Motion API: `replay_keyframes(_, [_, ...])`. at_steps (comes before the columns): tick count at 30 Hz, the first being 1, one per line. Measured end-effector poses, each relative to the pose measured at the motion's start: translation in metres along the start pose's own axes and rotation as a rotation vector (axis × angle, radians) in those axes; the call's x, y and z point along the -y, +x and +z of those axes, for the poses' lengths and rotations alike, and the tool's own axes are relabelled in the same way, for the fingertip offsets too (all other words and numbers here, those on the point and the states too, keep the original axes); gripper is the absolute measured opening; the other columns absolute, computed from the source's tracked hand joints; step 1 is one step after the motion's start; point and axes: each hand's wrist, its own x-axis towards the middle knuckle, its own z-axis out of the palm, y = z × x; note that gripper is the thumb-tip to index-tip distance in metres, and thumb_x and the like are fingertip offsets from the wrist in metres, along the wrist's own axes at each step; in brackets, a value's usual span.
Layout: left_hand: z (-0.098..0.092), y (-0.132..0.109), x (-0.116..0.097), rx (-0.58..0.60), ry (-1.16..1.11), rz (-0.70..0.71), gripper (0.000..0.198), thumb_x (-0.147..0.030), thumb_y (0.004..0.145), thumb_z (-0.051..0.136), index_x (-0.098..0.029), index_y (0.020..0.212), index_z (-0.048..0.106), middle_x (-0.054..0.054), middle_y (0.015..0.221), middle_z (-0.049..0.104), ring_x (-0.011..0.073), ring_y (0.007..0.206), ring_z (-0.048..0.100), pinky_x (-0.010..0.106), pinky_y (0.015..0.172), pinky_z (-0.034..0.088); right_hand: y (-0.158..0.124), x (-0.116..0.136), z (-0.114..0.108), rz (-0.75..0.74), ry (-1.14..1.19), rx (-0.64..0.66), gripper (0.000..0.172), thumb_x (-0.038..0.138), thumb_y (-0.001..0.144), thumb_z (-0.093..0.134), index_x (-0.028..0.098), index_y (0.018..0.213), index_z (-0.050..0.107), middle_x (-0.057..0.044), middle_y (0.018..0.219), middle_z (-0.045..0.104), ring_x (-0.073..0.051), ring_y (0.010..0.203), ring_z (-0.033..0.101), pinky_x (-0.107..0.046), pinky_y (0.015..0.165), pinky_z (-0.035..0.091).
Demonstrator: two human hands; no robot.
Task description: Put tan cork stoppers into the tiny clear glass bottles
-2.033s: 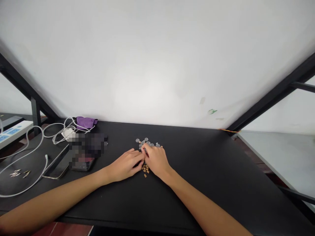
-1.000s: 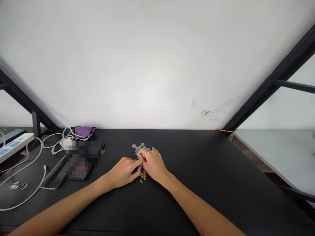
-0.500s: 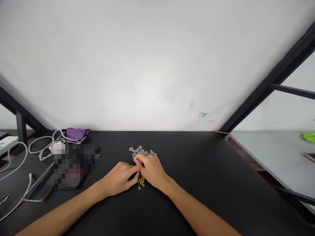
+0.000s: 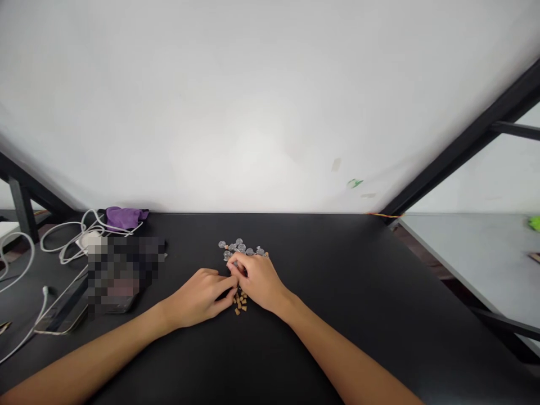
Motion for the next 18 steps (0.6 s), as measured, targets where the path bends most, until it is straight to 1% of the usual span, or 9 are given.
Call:
replay_keyframes(3, [0.0013,0.0,0.0007,0.001,-0.001,0.003,0.02,-0.022,0.105,0.046,-0.021,0.085,0.052,-0.003,0.071,0.068,0.0145,0.058,0.059,0.032,0.062,0.032,-0.0002,0.0015,-0.0016,0.001,-0.002,-0.004,0.021,0.029,0.102,0.053,0.022,0.087,0.066,0.008,0.059,0.048,-0.01,0.053,0.04,-0.023,0.059,0.03])
replay_keyframes(7, [0.0032,-0.0014,0.0034,0.022,-0.024,0.015,0.019,-0.021,0.105,0.045,-0.021,0.088,0.054,-0.003,0.074,0.068,0.0139,0.06,0.061,0.032,0.065,0.035,-0.0014,-0.0014,0.0003,-0.002,0.004,-0.003,0.017,0.028,0.101,0.054,0.024,0.09,0.066,0.008,0.059,0.047,-0.01,0.053,0.041,-0.023,0.058,0.03])
replay_keyframes(10, [0.0032,-0.0029,0.0045,0.037,-0.039,0.025,0.018,-0.021,0.105,0.046,-0.021,0.089,0.055,-0.003,0.074,0.068,0.0139,0.062,0.061,0.032,0.067,0.036,-0.0023,-0.0029,0.0016,-0.01,0.004,0.0,0.015,0.026,0.1,0.055,0.024,0.09,0.066,0.008,0.06,0.049,-0.01,0.054,0.043,-0.022,0.059,0.031])
replay_keyframes(18, [0.0027,-0.0005,0.0029,-0.001,-0.042,0.003,0.023,-0.021,0.104,0.049,-0.021,0.081,0.052,-0.003,0.069,0.066,0.0137,0.057,0.057,0.032,0.06,0.029,-0.004,0.0012,-0.0037,-0.085,-0.048,-0.001,0.016,0.023,0.103,0.051,0.023,0.092,0.064,0.005,0.067,0.058,-0.011,0.058,0.05,-0.022,0.061,0.033])
